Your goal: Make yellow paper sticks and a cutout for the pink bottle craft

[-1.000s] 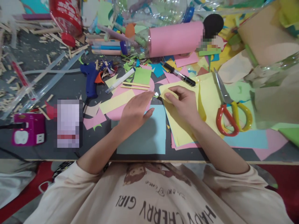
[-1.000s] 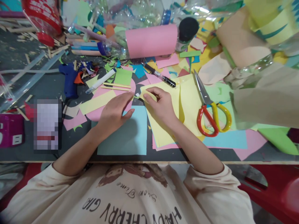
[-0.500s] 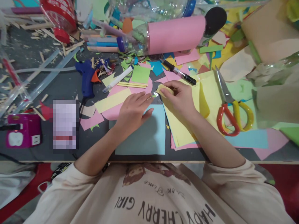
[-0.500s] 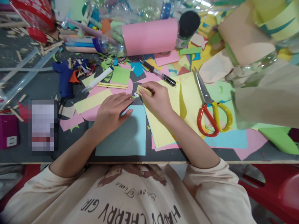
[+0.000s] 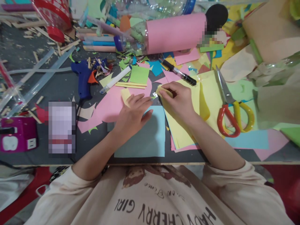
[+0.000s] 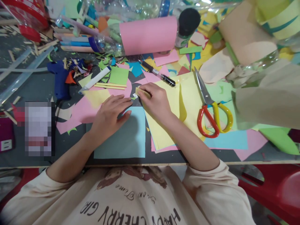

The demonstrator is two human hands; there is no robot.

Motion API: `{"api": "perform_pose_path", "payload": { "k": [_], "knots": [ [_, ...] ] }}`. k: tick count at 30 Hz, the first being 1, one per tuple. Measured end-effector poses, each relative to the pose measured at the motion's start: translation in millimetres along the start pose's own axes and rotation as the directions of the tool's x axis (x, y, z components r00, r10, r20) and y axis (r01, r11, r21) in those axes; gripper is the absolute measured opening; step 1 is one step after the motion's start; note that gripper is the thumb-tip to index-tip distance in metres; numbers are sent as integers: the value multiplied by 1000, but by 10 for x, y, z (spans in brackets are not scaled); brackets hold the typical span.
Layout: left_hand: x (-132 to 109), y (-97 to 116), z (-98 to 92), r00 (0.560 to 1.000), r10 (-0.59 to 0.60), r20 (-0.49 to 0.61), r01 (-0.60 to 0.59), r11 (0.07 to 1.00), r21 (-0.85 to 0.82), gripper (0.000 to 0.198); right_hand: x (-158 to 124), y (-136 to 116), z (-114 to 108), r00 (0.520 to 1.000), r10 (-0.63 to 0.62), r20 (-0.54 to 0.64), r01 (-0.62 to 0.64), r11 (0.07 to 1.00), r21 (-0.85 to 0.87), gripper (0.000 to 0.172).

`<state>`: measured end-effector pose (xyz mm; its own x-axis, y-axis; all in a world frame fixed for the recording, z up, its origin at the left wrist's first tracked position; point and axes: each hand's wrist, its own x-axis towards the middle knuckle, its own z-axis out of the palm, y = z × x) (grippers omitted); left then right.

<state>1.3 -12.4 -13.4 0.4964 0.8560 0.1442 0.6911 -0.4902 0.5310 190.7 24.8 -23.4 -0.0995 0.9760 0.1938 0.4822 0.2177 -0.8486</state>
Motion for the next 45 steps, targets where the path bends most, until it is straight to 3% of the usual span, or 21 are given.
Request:
{"api": "perform_pose_path", "payload": {
  "k": [19, 22, 26, 30, 34, 35, 37, 40, 42, 45],
  "knots": [
    [0, -22, 15, 998, 20, -67, -22, 999, -27, 28, -37, -44, -11, 997, -76, -6, 75, 995, -71, 15],
    [24, -10, -6, 998, -16, -65, 12, 998, -67, 27, -38, -72, -28, 999, -37, 11, 38, 997, -60, 13],
    [46, 6, -65, 986, -108, -124, 87, 982, -168, 27, -15, -63, -66, 994, 106, 11, -106, 993, 52, 13],
    [40, -6, -93, 916, -264, -302, 140, 916, -375, 27, 36, 16, -117, 981, 189, 38, -192, 948, 252, 11],
    [39, -67, -98, 734, -468, -492, 95, 788, -608, 26, 69, 89, -144, 969, 246, -11, -221, 888, 403, 11],
    [42, -98, -103, 707, -512, -488, 91, 750, -655, 25, 73, 106, -146, 963, 266, -33, -227, 876, 425, 12],
    [53, -180, -124, 699, -565, -439, 94, 681, -726, 26, 80, 143, -145, 955, 289, -69, -229, 864, 449, 14],
    [75, -327, -178, 823, -538, -182, 219, 595, -773, 41, 86, 194, -137, 962, 260, -85, -200, 879, 433, 17],
    [86, -396, -227, 864, -503, 36, 335, 519, -786, 51, 84, 216, -128, 967, 234, -101, -173, 894, 412, 19],
    [92, -408, -307, 896, -418, 148, 372, 528, -763, 58, 77, 231, -117, 968, 223, -119, -159, 904, 397, 19]
  ]
}}
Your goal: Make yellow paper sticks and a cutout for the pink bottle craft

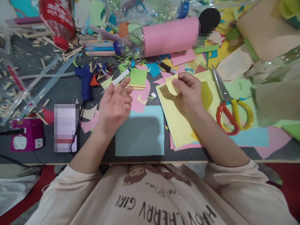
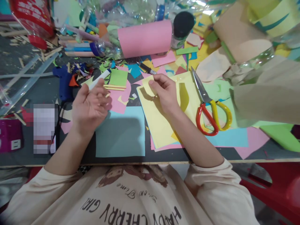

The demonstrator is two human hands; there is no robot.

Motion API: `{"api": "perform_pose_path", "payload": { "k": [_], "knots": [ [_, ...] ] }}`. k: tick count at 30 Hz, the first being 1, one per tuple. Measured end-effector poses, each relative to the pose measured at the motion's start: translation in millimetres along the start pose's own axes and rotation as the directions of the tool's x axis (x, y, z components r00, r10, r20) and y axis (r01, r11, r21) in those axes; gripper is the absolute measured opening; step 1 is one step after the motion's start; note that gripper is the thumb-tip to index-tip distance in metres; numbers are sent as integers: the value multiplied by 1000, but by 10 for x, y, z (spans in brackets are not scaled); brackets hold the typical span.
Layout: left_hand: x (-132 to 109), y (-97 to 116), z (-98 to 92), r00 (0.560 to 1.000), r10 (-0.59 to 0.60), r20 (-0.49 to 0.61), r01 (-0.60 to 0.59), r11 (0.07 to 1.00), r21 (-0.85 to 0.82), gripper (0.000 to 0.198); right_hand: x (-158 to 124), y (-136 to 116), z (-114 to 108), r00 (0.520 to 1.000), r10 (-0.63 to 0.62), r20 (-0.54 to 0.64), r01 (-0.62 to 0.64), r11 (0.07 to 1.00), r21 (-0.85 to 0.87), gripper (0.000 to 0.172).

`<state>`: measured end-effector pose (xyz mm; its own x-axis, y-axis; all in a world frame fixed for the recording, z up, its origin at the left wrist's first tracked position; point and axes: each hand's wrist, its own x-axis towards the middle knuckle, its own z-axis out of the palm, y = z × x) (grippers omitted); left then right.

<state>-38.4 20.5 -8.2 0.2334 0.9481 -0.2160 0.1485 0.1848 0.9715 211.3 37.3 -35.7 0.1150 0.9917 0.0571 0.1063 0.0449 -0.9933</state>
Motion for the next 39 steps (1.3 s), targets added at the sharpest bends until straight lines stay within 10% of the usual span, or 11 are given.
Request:
{"api": "perform_pose_path", "payload": {
  "k": [6, 17, 22, 39],
  "knots": [
    [-20, 93, 111, 999, 2, -53, -21, 935, -355, 34, 8, -1, 5, 995, 28, 94, -32, 998, 48, 19],
    [-88, 102, 461, 982, 155, -112, -142, 984, 111, 26, -299, -236, 211, 943, 63, 328, -97, 991, 90, 37],
    [-93, 240, 540, 998, 42, -40, -39, 996, 85, 20, -500, -334, 307, 911, 127, 392, -208, 963, 172, 39],
    [-51, 20, 620, 967, 245, -65, -233, 960, 155, 16, -487, -269, 254, 954, 78, 289, -122, 983, 139, 37]
  ]
}}
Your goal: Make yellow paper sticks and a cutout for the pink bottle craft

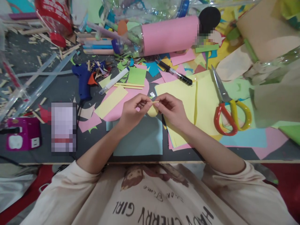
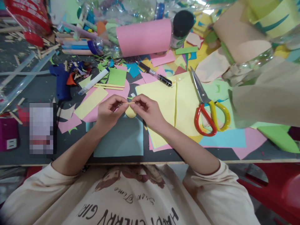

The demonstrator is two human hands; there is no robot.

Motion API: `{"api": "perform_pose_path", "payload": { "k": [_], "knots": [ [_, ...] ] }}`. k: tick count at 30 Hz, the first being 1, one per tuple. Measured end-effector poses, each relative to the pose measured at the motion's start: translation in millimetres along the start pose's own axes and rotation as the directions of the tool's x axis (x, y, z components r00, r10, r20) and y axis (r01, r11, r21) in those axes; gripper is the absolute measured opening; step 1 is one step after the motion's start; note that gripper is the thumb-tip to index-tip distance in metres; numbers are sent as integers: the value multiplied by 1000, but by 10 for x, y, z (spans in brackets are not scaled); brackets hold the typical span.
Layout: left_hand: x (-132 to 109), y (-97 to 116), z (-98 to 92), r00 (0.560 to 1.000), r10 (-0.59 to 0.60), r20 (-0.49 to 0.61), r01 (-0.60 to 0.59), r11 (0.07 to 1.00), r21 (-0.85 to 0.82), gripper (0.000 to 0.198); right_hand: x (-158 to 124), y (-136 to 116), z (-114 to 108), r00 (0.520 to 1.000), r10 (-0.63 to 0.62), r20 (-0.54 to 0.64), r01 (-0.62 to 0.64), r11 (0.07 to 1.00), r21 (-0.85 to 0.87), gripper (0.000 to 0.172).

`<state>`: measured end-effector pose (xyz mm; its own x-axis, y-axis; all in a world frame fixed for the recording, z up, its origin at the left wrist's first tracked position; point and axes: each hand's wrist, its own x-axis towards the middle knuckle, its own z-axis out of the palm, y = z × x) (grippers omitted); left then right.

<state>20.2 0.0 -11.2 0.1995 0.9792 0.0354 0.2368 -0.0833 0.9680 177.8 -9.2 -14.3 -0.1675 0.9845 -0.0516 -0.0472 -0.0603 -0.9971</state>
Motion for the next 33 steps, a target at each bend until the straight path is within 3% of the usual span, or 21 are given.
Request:
{"api": "perform_pose_path", "payload": {
  "k": [8, 19, 33],
  "knots": [
    [-31, 0, -12, 998, 32, 50, -35, 998, 55, 18, -4, -11, -7, 999, -41, -31, 40, 998, -38, 31],
    [-48, -10, -18, 995, 99, 30, -102, 990, 97, 22, -11, 6, -6, 999, -9, -43, 7, 999, -41, 30],
    [-47, 0, -3, 999, 40, -1, -40, 998, 58, 16, 2, -10, -9, 999, -15, -30, 13, 999, -49, 32]
  ]
}}
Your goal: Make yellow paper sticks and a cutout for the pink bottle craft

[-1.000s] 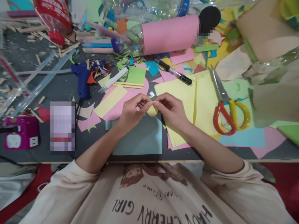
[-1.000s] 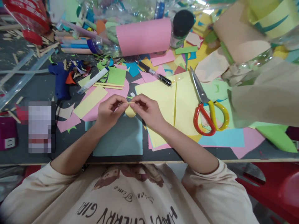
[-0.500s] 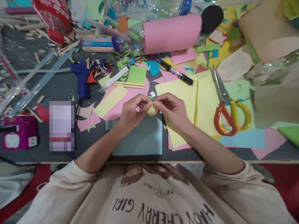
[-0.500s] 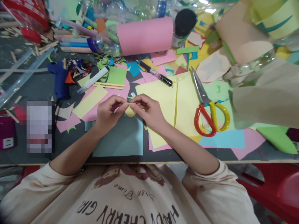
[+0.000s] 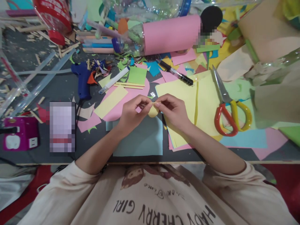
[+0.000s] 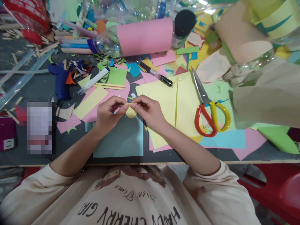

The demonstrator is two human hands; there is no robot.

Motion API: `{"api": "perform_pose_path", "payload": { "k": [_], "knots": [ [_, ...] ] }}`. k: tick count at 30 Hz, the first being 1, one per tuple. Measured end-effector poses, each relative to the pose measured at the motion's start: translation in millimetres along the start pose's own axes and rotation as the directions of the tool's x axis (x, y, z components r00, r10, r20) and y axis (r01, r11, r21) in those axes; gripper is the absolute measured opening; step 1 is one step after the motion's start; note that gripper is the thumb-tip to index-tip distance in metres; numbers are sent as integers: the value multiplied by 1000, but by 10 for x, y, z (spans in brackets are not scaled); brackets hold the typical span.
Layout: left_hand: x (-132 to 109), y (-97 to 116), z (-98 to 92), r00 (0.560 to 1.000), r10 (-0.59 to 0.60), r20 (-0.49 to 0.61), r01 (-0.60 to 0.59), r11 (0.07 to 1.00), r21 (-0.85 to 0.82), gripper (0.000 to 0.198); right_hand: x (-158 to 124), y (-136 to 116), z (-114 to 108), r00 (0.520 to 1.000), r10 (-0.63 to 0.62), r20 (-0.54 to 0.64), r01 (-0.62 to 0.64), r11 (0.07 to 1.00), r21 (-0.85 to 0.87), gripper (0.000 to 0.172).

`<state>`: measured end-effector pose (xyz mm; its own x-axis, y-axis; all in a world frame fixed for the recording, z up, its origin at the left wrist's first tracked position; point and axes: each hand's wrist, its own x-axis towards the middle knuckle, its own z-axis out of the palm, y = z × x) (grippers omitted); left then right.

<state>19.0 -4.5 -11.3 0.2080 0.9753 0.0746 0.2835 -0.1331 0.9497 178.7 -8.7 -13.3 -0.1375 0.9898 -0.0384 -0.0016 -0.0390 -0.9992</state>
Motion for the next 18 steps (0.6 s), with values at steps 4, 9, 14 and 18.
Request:
{"api": "perform_pose_path", "payload": {
  "k": [4, 9, 14, 18],
  "knots": [
    [-5, 9, -14, 1000, -3, 4, 3, 1000, 24, 18, -2, -1, 1, 1000, 13, 4, -13, 1000, -5, 32],
    [7, 14, -16, 999, -40, -19, 41, 999, 19, 16, 10, 1, -2, 1000, 6, 4, -6, 1000, 4, 31],
    [9, 7, -8, 997, -59, -55, 57, 998, -39, 15, 13, 4, -6, 1000, 0, 17, 0, 1000, 17, 32],
    [11, -18, -19, 993, -63, -98, 52, 993, -105, 23, 6, -1, -10, 1000, 18, 7, -18, 1000, 13, 34]
  ]
}}
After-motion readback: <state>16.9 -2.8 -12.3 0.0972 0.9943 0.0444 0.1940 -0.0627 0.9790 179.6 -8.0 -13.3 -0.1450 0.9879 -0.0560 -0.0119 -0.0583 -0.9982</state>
